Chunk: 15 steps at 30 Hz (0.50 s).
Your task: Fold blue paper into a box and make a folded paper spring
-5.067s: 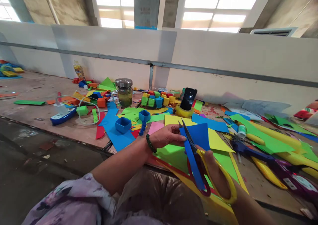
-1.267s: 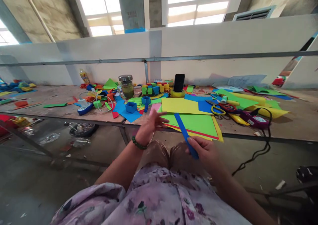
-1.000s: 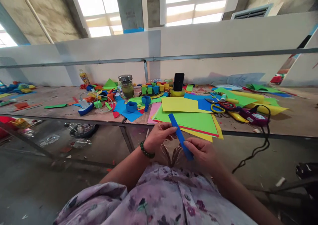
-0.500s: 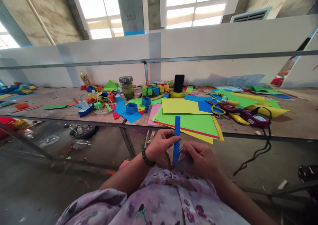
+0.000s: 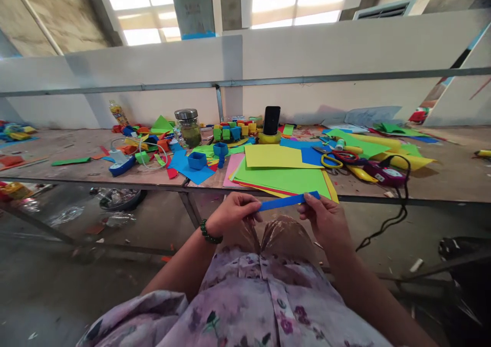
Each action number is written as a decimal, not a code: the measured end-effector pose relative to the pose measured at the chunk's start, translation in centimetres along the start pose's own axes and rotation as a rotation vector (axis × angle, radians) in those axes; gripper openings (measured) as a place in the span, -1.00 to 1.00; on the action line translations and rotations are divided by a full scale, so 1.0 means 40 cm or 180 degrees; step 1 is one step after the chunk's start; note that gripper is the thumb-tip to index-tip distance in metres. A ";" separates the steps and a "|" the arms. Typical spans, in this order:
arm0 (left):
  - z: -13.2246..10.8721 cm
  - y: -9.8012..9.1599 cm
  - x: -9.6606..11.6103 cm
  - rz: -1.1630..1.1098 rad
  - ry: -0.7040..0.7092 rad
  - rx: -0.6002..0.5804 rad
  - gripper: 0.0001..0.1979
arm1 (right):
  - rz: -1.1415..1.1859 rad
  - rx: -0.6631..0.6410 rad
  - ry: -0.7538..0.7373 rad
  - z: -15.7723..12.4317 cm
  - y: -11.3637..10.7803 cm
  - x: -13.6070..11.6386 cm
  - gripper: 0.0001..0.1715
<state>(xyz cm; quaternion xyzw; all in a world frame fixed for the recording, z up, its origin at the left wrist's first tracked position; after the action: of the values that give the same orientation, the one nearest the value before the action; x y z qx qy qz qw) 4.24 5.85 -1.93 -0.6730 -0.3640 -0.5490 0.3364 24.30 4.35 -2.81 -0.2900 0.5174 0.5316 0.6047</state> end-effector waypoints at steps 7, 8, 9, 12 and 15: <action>-0.022 -0.030 0.024 0.0248 0.0294 0.0344 -0.62 | -0.0247 -0.0244 -0.0301 -0.006 0.017 -0.034 -0.62; -0.024 -0.020 0.030 0.0445 0.0342 0.0278 -0.63 | -0.0383 -0.0221 -0.0389 -0.011 0.016 -0.042 -0.67; -0.026 -0.007 0.035 0.0681 0.0387 0.0181 -0.64 | -0.0581 -0.0198 -0.0550 -0.018 0.014 -0.058 -0.72; -0.039 0.031 0.048 0.1271 0.0485 -0.0129 -0.57 | -0.1280 -0.0300 -0.1274 -0.045 0.023 -0.124 -0.83; -0.061 0.035 0.075 0.1466 0.0672 -0.0009 -0.66 | -0.1338 -0.0705 -0.1398 -0.062 0.044 -0.145 -0.80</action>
<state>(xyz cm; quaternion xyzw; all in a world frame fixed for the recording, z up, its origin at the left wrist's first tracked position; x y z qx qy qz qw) 4.65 3.42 1.36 -0.6776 -0.1632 -0.5256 0.4878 22.45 0.61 2.23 -0.3330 0.2424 0.4980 0.7631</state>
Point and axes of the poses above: each hand's wrist, its own z-axis towards the middle knuckle, its own y-axis out of the palm, x = y × z, the point moved 9 cm from there along z, towards the middle knuckle, and after that the axes turned 11 degrees about -y, right-handed, at the moved point
